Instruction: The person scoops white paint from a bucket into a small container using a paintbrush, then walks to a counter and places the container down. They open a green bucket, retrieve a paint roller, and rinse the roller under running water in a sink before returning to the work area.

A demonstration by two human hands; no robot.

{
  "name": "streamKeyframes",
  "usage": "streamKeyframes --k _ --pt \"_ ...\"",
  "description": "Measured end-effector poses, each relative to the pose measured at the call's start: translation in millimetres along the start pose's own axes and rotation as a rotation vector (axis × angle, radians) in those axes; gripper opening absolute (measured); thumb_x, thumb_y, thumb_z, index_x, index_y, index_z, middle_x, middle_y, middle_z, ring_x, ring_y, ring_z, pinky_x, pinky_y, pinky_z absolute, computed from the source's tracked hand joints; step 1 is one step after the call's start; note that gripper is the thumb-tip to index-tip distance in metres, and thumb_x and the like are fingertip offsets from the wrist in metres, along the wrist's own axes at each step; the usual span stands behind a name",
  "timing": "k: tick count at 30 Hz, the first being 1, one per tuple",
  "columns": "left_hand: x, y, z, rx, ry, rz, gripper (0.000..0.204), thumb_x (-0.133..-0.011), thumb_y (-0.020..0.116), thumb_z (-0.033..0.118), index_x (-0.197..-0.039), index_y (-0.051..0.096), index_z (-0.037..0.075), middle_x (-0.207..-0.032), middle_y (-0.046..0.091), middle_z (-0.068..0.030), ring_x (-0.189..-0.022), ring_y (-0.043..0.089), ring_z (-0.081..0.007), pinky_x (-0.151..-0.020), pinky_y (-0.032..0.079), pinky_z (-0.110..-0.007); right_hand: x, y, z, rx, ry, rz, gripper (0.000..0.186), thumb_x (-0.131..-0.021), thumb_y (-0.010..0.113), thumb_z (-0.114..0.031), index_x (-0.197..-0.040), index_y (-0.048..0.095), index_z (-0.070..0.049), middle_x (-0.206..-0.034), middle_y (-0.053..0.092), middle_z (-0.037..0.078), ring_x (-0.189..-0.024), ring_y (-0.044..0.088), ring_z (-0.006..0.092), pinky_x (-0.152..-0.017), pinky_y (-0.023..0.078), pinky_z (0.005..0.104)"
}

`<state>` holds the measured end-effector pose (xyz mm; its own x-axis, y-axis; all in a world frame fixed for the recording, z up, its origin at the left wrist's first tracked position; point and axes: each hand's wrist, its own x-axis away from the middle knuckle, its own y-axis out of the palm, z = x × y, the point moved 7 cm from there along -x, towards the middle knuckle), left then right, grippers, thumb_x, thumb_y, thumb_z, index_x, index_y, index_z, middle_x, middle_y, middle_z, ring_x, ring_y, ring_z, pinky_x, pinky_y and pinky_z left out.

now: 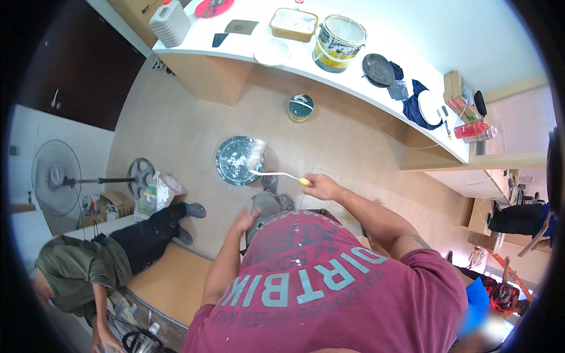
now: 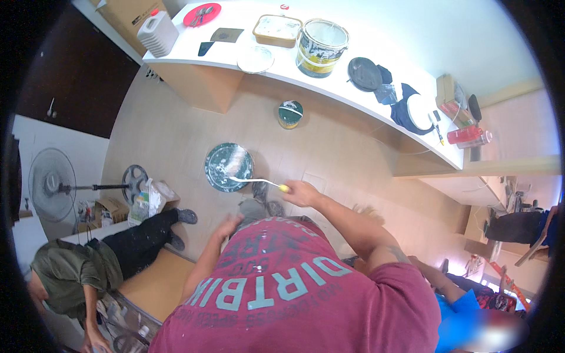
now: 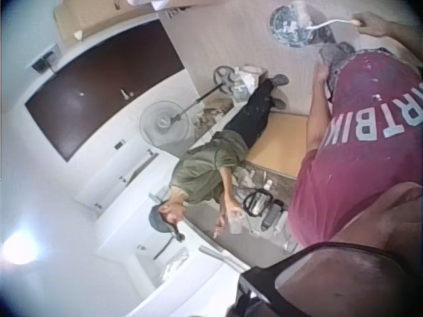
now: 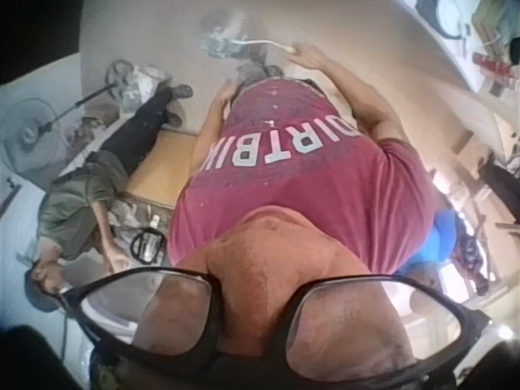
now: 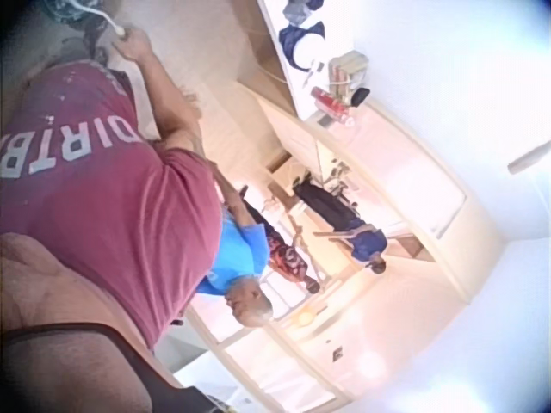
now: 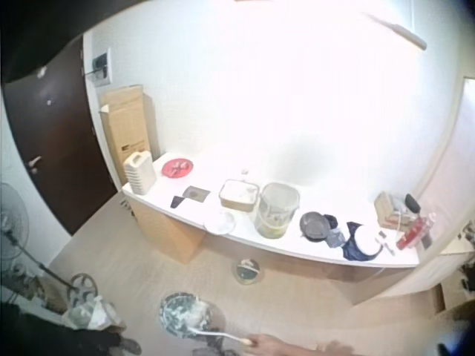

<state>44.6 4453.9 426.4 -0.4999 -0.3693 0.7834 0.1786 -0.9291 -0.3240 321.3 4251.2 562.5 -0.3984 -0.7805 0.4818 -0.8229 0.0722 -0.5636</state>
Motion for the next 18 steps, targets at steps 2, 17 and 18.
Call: streamKeyframes --k 2,17,18 --pt "-14.7 20.8 13.4 0.016 -0.048 -0.224 0.088 -0.094 0.059 0.054 -0.151 0.035 -0.008 -0.147 0.048 -0.0314 -0.135 0.05 -0.0382 -0.112 0.039 -0.043 21.7 8.6 53.8 -0.139 0.262 -0.068 0.038 -0.089 0.064 -0.039 -0.099 0.066 -0.003 -0.085 0.067 0.017 -0.077 0.066 0.0276 -0.067 0.052 0.0433" --pt "-98.9 -49.3 184.3 -0.668 0.217 -0.484 0.055 -0.096 0.056 0.051 -0.102 0.071 -0.001 -0.112 0.071 -0.024 -0.108 0.067 -0.0404 -0.093 0.051 -0.046 95.6 7.8 83.7 -0.556 0.701 0.371 0.035 -0.089 0.063 -0.025 -0.114 0.069 -0.002 -0.085 0.069 0.012 -0.076 0.064 0.0189 -0.073 0.052 0.0357" --pt "-96.8 -52.9 194.0 -0.638 0.183 -0.43 0.055 -0.095 0.058 0.052 -0.099 0.071 -0.001 -0.11 0.072 -0.0235 -0.107 0.068 -0.0398 -0.092 0.051 -0.046 99.1 1.2 77.9 -0.558 0.735 0.377 0.033 -0.088 0.063 -0.024 -0.112 0.068 -0.002 -0.083 0.068 0.012 -0.075 0.064 0.0191 -0.072 0.052 0.0363"
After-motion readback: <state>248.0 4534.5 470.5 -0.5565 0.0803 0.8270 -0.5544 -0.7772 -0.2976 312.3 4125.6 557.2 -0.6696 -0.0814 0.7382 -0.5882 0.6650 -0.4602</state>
